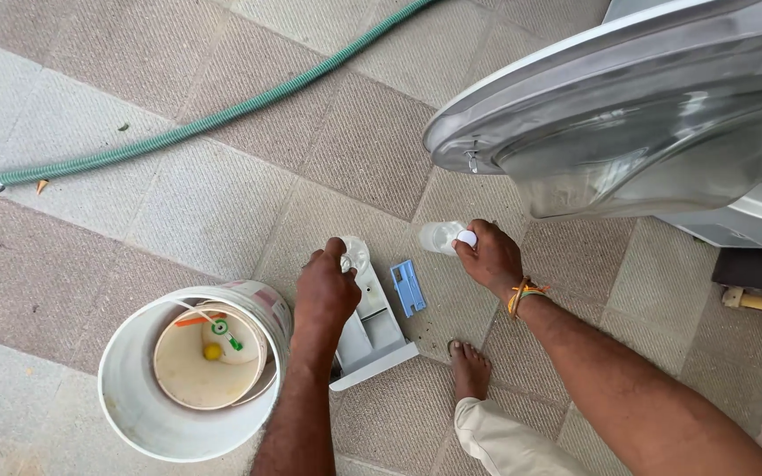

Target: Cleaning the detergent drawer and interior seal of a washing machine using detergent and a toothbrush.

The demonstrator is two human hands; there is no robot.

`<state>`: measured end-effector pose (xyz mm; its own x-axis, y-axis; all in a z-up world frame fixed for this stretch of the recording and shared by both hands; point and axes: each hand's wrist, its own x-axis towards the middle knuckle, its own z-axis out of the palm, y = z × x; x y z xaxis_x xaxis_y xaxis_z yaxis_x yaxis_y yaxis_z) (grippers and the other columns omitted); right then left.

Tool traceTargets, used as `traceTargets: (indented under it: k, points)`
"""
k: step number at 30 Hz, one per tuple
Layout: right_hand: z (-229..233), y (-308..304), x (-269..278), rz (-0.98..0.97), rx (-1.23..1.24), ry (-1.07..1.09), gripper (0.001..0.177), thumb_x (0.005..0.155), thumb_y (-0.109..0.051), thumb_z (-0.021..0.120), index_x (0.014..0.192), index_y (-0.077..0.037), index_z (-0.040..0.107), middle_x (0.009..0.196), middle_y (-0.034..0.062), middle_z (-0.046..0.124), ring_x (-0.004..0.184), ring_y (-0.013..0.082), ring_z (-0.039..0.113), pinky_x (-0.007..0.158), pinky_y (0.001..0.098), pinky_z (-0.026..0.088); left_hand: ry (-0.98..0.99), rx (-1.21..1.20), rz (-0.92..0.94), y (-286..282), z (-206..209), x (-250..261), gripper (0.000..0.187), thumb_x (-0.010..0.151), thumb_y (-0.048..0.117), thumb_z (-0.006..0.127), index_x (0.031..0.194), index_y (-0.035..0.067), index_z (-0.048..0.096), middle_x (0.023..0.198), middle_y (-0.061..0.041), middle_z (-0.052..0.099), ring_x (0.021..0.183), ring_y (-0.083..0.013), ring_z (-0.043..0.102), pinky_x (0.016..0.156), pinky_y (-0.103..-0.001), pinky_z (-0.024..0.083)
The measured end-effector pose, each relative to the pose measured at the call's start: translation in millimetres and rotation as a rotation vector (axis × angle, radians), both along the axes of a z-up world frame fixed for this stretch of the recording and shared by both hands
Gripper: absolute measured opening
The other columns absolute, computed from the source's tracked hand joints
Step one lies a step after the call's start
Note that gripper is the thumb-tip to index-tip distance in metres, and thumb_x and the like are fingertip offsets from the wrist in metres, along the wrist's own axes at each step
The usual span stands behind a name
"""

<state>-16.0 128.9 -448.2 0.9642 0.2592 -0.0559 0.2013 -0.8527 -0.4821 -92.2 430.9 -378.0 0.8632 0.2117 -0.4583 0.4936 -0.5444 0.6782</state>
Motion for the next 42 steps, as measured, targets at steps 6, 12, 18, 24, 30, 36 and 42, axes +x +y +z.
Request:
traceTargets:
  k: [6, 12, 18, 24, 30, 36, 42]
  points:
    - [-34, 12, 22, 0.093, -0.049, -0.039, 0.033, 0.087, -0.027, 0.075, 0.105, -0.002, 0.062, 0.094, 0.0160, 0.070, 0.080, 0.0354, 0.070, 0.069, 0.0461, 0.055, 0.088, 0.029, -0.017, -1, -41, 16, 0.036, 0.089, 0.008, 0.070, 0.122, 0.006, 0.056, 0.116, -0.024, 0.064, 0.106, -0.0471, 0.065, 0.089, -0.054, 0.054]
    - [-62, 22, 25, 0.074, -0.128, 0.091, 0.040, 0.085, -0.027, 0.077, 0.112, -0.002, 0.062, 0.105, 0.0188, 0.068, 0.085, 0.0365, 0.069, 0.071, 0.0475, 0.055, 0.158, 0.044, -0.017, 3, -58, 22, 0.038, 0.088, 0.006, 0.069, 0.122, 0.008, 0.053, 0.121, -0.023, 0.062, 0.109, -0.0479, 0.064, 0.090, -0.055, 0.054]
    - [-70, 33, 30, 0.094, -0.050, 0.137, 0.038, 0.090, -0.027, 0.073, 0.116, -0.001, 0.060, 0.106, 0.0207, 0.065, 0.087, 0.0364, 0.068, 0.076, 0.0468, 0.055, 0.187, 0.065, 0.033, 4, -84, 18, 0.038, 0.086, -0.002, 0.064, 0.120, 0.009, 0.052, 0.122, -0.023, 0.060, 0.111, -0.0490, 0.063, 0.089, -0.055, 0.055]
    - [-39, 49, 28, 0.044, -0.214, 0.240, 0.056, 0.084, -0.029, 0.079, 0.126, -0.002, 0.055, 0.115, 0.0228, 0.058, 0.094, 0.0396, 0.065, 0.076, 0.0488, 0.055, 0.215, 0.026, 0.030, 8, -74, 11, 0.050, 0.084, 0.000, 0.069, 0.128, 0.006, 0.046, 0.123, -0.025, 0.057, 0.110, -0.0472, 0.064, 0.090, -0.052, 0.056]
    - [21, 100, -50, 0.004, 0.143, 0.033, 0.051, 0.087, -0.016, 0.078, 0.130, 0.002, 0.057, 0.121, 0.0173, 0.061, 0.096, 0.0250, 0.068, 0.077, 0.0378, 0.058, -0.012, -0.117, 0.279, 30, -35, -45, 0.049, 0.086, 0.011, 0.076, 0.127, 0.000, 0.050, 0.121, -0.026, 0.060, 0.107, -0.0438, 0.066, 0.085, -0.048, 0.056]
    - [61, 184, -158, -0.018, 0.589, 0.613, 0.031, 0.091, -0.008, 0.072, 0.119, 0.004, 0.064, 0.108, 0.0110, 0.067, 0.080, 0.0094, 0.066, 0.065, 0.0234, 0.057, -0.111, -0.511, 0.818, 73, -47, -179, 0.031, 0.093, 0.016, 0.072, 0.117, 0.000, 0.062, 0.096, -0.009, 0.069, 0.083, -0.0167, 0.064, 0.073, -0.032, 0.055]
    - [41, 282, -190, 0.213, 0.541, 0.873, 0.033, 0.091, -0.010, 0.073, 0.118, 0.004, 0.061, 0.108, 0.0087, 0.062, 0.082, 0.0088, 0.068, 0.068, 0.0240, 0.058, 0.040, -0.788, 1.158, 69, -26, -276, 0.032, 0.091, 0.010, 0.070, 0.120, -0.001, 0.062, 0.095, -0.009, 0.067, 0.080, -0.0157, 0.067, 0.073, -0.030, 0.058]
